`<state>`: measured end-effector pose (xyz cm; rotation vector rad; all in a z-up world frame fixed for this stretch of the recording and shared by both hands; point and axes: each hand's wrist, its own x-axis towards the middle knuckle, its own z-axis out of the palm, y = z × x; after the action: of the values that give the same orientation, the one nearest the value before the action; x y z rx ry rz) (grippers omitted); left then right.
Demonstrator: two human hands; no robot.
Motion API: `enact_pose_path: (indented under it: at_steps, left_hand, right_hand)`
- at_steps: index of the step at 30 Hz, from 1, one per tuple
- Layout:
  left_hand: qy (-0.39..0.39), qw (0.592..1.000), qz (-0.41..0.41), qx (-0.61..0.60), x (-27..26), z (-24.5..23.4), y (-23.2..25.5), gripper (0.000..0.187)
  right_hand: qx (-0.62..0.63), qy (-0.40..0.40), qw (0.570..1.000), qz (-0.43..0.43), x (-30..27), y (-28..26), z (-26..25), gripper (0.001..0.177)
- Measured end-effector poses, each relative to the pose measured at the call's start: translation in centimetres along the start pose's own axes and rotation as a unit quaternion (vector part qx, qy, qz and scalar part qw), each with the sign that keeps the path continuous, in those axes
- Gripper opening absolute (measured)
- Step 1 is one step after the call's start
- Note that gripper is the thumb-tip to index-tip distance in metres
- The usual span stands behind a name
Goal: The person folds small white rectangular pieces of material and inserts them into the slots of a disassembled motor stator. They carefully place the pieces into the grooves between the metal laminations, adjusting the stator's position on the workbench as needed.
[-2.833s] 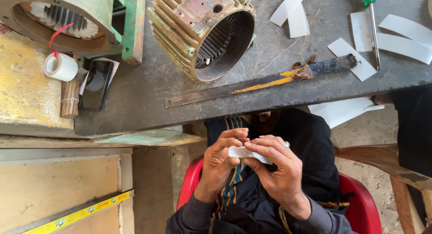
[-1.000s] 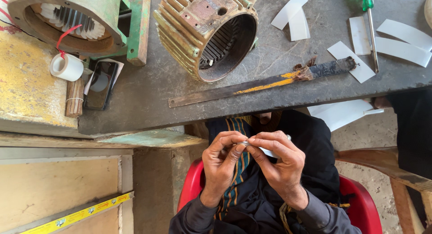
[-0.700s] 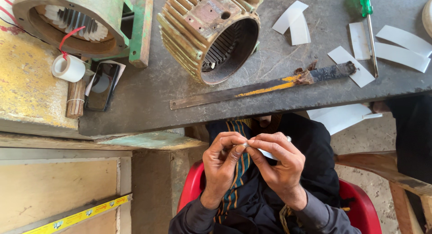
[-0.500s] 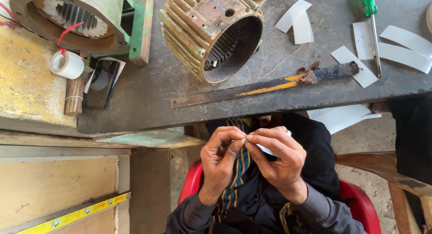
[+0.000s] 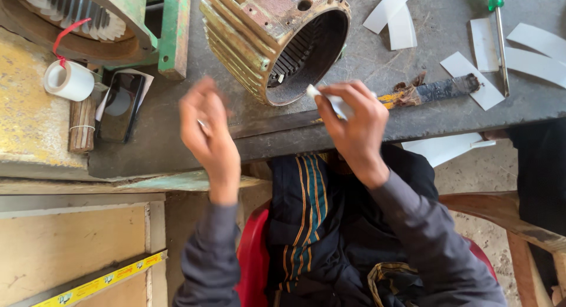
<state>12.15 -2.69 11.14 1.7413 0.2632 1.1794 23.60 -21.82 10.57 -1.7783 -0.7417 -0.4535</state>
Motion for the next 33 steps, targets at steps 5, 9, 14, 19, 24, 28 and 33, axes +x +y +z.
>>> enact_pose_path:
  at_steps: [5,9,14,19,24,28,33]
  left_hand:
    - [0.050,0.994,-0.007,0.101,4.4,0.5,-5.7,0.024]
    - [0.044,0.982,0.003,0.182,4.2,0.6,-7.4,0.022]
    - [0.029,0.984,0.000,0.177,3.7,0.5,-7.9,0.021]
    - [0.026,0.988,-0.017,0.150,3.6,0.5,-8.2,0.021]
    - [0.015,0.988,-0.018,0.149,3.2,0.1,-9.4,0.023]
    - [0.048,0.985,0.113,0.119,3.7,1.1,-6.2,0.027]
    - [-0.039,0.999,0.016,-0.008,-2.3,2.9,7.4,0.045]
  right_hand:
    - [-0.009,0.019,0.999,0.034,1.6,0.6,3.2,0.010]
    - [-0.010,0.014,0.999,0.049,2.0,0.8,4.1,0.008]
    - [0.013,0.017,0.998,0.065,1.6,1.2,4.2,0.008]
    - [0.043,0.021,0.994,0.099,1.1,1.5,3.3,0.009]
    - [0.067,0.031,0.992,0.098,0.8,2.1,3.1,0.009]
    - [0.071,0.037,0.991,0.111,0.8,2.3,3.1,0.009]
    - [0.054,0.042,0.992,0.109,1.1,2.2,2.9,0.010]
